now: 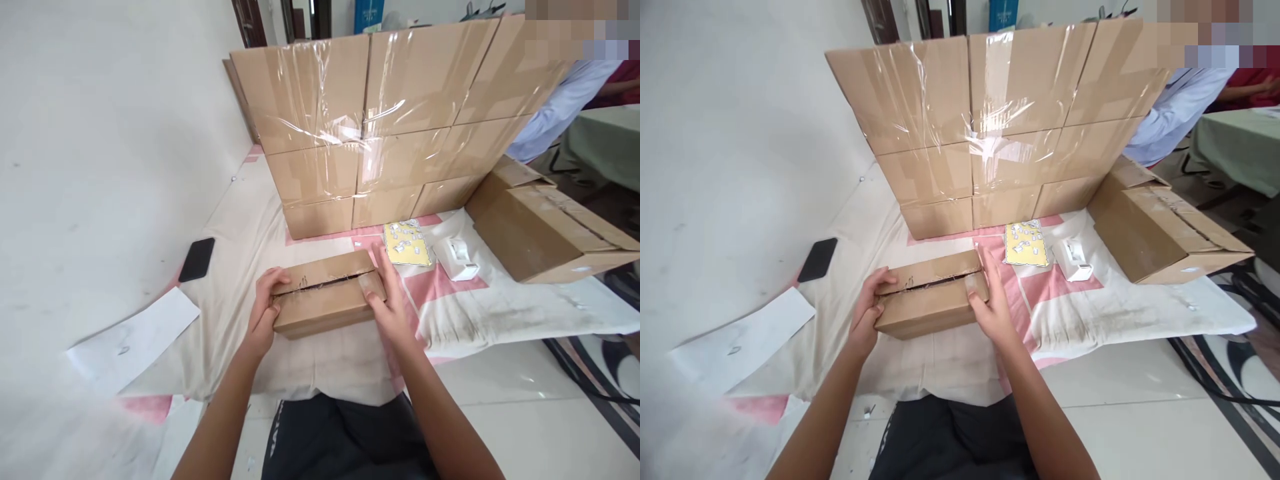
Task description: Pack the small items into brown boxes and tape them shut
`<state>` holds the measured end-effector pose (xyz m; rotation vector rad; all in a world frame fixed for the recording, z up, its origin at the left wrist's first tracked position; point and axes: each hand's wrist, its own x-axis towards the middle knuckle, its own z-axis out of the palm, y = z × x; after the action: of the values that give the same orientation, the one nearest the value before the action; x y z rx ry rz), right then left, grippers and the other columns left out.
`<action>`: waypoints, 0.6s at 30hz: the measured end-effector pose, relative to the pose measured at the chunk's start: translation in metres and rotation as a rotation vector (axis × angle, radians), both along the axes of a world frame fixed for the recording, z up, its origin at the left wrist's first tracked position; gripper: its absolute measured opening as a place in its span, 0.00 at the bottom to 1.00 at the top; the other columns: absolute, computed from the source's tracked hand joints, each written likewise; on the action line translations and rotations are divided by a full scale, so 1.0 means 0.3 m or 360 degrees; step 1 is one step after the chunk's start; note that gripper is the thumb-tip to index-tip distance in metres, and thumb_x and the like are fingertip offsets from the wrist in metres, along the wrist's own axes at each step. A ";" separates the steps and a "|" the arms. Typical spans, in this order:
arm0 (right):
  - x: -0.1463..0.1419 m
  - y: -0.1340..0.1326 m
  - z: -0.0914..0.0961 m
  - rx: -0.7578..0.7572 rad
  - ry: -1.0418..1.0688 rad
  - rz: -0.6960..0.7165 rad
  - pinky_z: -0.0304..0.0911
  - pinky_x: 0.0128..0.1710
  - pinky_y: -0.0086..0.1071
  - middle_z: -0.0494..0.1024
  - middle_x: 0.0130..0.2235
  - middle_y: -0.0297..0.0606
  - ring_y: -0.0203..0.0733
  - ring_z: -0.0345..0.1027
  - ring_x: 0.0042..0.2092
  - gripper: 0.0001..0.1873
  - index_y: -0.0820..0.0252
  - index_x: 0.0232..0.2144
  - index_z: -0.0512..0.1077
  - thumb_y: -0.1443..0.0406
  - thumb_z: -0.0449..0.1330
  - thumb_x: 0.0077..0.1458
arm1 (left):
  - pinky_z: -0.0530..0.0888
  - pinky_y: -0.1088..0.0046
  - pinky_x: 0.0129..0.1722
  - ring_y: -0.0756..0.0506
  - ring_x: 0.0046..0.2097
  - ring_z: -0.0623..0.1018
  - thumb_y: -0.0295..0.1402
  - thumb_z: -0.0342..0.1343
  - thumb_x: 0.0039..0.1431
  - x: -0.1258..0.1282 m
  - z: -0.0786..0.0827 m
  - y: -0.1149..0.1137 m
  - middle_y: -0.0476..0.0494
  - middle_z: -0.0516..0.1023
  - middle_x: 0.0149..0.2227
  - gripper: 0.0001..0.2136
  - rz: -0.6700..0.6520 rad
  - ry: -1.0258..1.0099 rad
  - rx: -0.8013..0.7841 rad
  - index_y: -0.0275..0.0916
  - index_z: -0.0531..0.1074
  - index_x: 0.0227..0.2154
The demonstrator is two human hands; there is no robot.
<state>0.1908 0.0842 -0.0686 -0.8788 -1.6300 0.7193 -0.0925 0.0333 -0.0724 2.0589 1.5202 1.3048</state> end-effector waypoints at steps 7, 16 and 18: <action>0.001 0.058 0.018 0.0284 -0.0116 0.0026 0.56 0.69 0.64 0.83 0.52 0.38 0.55 0.62 0.70 0.16 0.48 0.45 0.81 0.68 0.55 0.64 | 0.59 0.43 0.71 0.37 0.62 0.73 0.35 0.44 0.72 0.025 0.172 0.012 0.39 0.75 0.57 0.20 -0.0147 0.0919 -0.0082 0.45 0.74 0.60; 0.331 0.009 0.031 0.0168 -0.0443 -0.0498 0.61 0.64 0.58 0.78 0.60 0.44 0.55 0.69 0.63 0.16 0.51 0.53 0.78 0.62 0.59 0.65 | 0.66 0.34 0.62 0.20 0.68 0.65 0.57 0.50 0.68 0.150 0.127 0.094 0.33 0.68 0.69 0.30 -0.0116 0.1124 0.0164 0.44 0.72 0.65; 0.508 0.049 0.026 -0.0063 -0.0356 -0.0801 0.65 0.60 0.56 0.81 0.55 0.46 0.56 0.72 0.59 0.16 0.54 0.49 0.79 0.57 0.60 0.63 | 0.64 0.32 0.63 0.19 0.69 0.63 0.59 0.47 0.68 0.134 0.100 0.147 0.34 0.67 0.70 0.31 -0.0165 0.1066 0.0145 0.46 0.71 0.65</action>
<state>0.3432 0.0988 -0.0608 -1.3720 -1.4970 0.3085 -0.0523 0.0773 -0.0425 2.7663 1.5688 0.6752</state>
